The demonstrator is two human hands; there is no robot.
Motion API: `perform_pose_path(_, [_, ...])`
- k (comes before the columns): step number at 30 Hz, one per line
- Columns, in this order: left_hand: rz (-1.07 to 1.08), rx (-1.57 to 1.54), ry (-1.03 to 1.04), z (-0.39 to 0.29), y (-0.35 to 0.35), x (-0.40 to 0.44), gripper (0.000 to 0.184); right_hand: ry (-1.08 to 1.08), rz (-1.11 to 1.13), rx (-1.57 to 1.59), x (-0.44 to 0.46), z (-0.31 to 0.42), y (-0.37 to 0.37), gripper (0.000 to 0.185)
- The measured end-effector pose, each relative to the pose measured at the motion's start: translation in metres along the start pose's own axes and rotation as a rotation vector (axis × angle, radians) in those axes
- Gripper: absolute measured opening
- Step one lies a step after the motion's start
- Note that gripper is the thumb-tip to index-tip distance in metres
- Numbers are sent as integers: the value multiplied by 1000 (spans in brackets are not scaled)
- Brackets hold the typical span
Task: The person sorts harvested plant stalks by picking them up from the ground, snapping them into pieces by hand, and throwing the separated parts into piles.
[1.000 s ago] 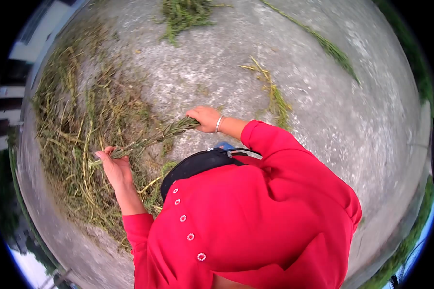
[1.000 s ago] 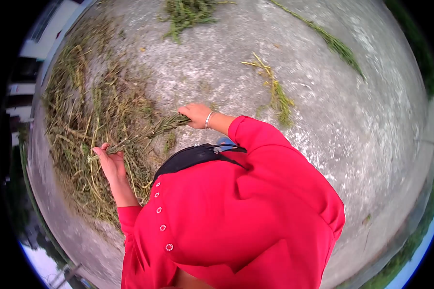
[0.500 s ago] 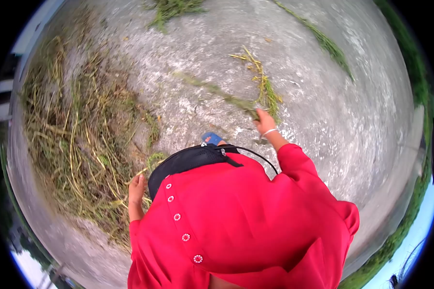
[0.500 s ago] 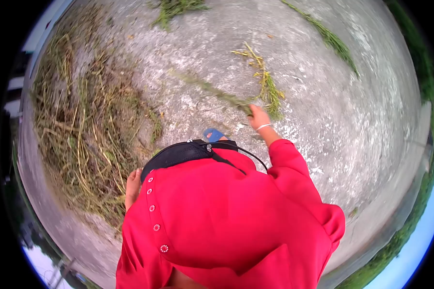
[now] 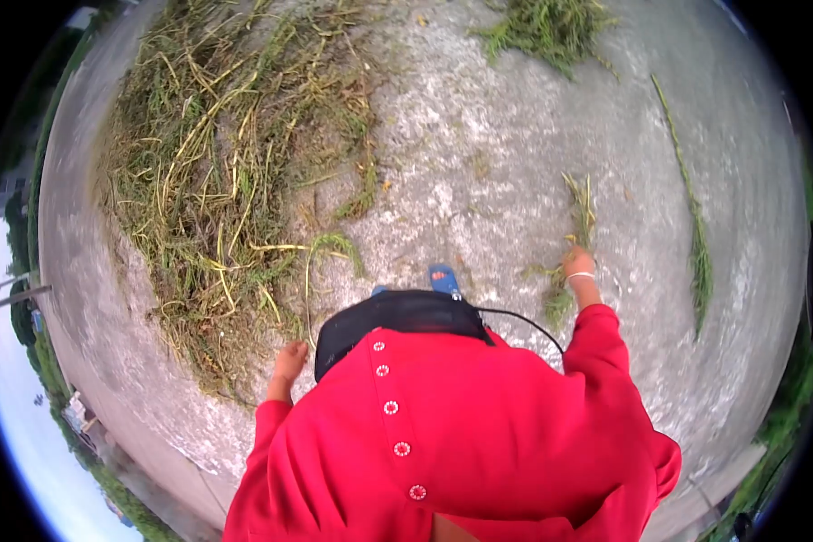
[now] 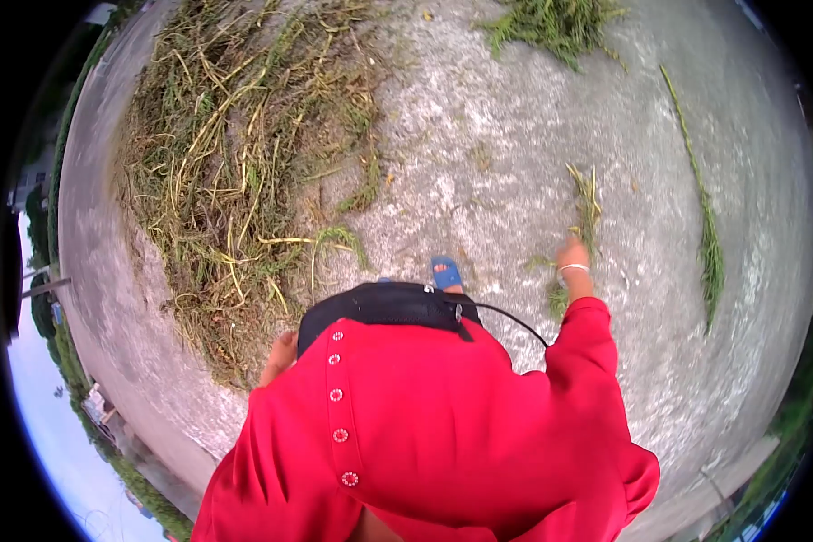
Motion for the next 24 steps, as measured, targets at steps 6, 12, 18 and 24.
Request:
perform_pose_path(6, [43,-178,-158,71,11,-14,38,-521,595,-58,22,189,74,32])
perform_pose_path(12, [-43,-204,-249,191,13,24,37,-612,593,-187,32,289,73,27])
perform_pose_path(18, [79,199,-218,241,-5,119,41,-500,495,-337,59,286,83,27])
perform_pose_path(24, [-97,97,-145,81,-85,145,30,-462,775,-512,108,278,87,25])
Point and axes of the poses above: each hand's wrist, its own x-axis towards the middle knuckle, its own y-axis out of the palm, z = x × y, the point moved 1 cm from there along x, towards the middle knuckle, and after that the axes turned 6 degrees about -y, right-handed, at the moved point
